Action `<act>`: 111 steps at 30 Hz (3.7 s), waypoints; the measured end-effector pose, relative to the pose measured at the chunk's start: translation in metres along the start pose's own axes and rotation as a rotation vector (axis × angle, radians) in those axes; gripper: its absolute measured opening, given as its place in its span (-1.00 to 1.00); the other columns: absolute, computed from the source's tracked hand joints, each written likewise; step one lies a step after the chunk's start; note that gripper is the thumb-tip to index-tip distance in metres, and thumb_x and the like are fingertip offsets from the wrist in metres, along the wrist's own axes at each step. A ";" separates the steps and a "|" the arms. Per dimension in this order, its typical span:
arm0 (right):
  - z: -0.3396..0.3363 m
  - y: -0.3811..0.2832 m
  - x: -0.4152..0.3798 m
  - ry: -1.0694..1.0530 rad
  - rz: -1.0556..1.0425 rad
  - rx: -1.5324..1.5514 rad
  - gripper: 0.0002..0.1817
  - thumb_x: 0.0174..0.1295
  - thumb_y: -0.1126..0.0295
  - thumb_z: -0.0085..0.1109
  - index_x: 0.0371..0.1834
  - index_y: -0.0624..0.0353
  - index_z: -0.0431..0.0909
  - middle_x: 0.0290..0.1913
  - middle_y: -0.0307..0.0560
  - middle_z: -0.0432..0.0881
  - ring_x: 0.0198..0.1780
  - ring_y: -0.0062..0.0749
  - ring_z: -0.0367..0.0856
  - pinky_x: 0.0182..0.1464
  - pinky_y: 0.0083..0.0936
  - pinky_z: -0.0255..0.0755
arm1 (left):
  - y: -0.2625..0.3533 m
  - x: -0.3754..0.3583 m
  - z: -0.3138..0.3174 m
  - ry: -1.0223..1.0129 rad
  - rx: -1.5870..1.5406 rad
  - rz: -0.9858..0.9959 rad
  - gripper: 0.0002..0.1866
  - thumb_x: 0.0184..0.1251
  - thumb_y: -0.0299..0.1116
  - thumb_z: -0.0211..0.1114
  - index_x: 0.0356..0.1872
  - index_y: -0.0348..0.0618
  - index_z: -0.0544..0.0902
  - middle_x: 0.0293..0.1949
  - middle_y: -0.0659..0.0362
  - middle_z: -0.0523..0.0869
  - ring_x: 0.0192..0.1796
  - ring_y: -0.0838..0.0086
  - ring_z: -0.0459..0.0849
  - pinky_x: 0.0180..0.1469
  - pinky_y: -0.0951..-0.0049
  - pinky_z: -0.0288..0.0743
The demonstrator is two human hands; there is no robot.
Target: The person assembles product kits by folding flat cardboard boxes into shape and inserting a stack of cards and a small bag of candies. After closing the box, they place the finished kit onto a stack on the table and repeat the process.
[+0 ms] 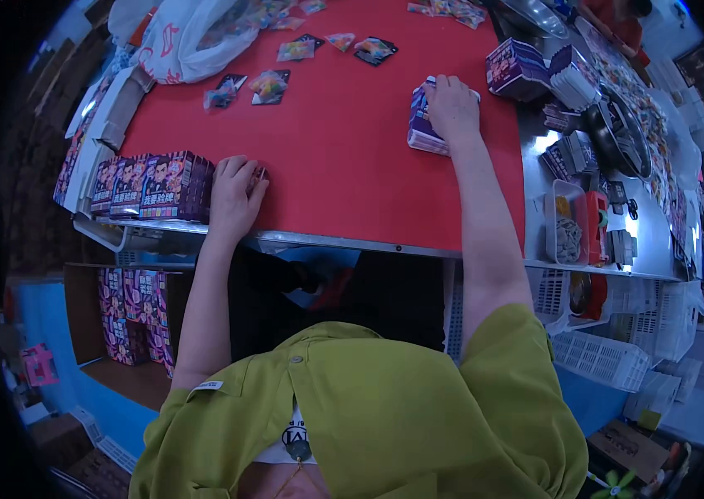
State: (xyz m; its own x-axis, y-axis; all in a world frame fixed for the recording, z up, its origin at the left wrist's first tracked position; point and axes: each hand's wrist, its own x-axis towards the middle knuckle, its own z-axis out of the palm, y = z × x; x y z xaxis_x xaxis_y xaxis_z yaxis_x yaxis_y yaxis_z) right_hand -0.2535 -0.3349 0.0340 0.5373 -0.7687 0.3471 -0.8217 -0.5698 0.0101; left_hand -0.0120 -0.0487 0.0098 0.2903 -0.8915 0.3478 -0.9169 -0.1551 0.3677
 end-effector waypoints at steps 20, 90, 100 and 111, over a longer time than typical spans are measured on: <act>-0.080 -0.150 -0.094 0.220 -0.270 1.148 -0.75 0.17 0.33 0.25 -0.17 0.25 0.57 -0.24 -0.06 0.49 -0.27 -0.31 0.56 -0.27 -0.46 0.47 | 0.082 0.003 -0.016 -0.596 -1.914 -0.479 -0.33 -0.05 -0.43 0.46 0.14 -0.31 0.37 -0.10 0.04 0.62 -0.09 0.34 0.69 -0.06 0.31 0.64; -0.042 -0.100 -0.211 0.211 -0.745 0.535 -0.56 0.10 0.41 0.28 0.08 0.22 0.45 0.10 0.00 0.58 0.15 -0.19 0.56 0.16 -0.26 0.48 | 0.074 -0.013 0.024 -0.290 -0.534 -0.257 -0.73 0.21 -0.41 0.29 -0.08 -0.27 0.64 -0.28 0.07 0.71 -0.14 0.42 0.67 -0.06 0.45 0.55; -0.049 -0.094 -0.170 0.111 -0.265 1.102 -0.63 0.26 0.43 0.20 0.11 0.33 0.45 -0.12 0.02 0.66 -0.10 -0.38 0.66 -0.07 -0.52 0.52 | 0.069 -0.033 0.017 -0.161 -1.343 -0.388 -0.41 0.42 0.16 -0.03 -0.05 -0.25 0.60 -0.24 0.13 0.64 -0.07 0.52 0.58 0.04 0.51 0.40; -0.044 -0.097 -0.166 0.242 -0.346 0.974 -0.61 0.28 0.36 0.17 0.11 0.33 0.46 -0.20 0.05 0.69 -0.19 -0.30 0.71 -0.21 -0.50 0.61 | 0.097 -0.022 -0.004 -0.155 -1.541 -0.405 -0.38 0.40 0.04 0.00 0.22 -0.33 0.33 0.11 0.00 0.42 0.25 0.32 0.33 0.35 0.23 0.09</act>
State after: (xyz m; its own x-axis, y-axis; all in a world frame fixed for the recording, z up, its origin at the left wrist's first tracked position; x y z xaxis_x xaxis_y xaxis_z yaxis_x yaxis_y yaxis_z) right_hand -0.2712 -0.1388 0.0168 0.5725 -0.5030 0.6475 -0.0670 -0.8158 -0.5744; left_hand -0.1066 -0.0428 0.0412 0.3166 -0.9479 -0.0359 0.3765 0.0908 0.9220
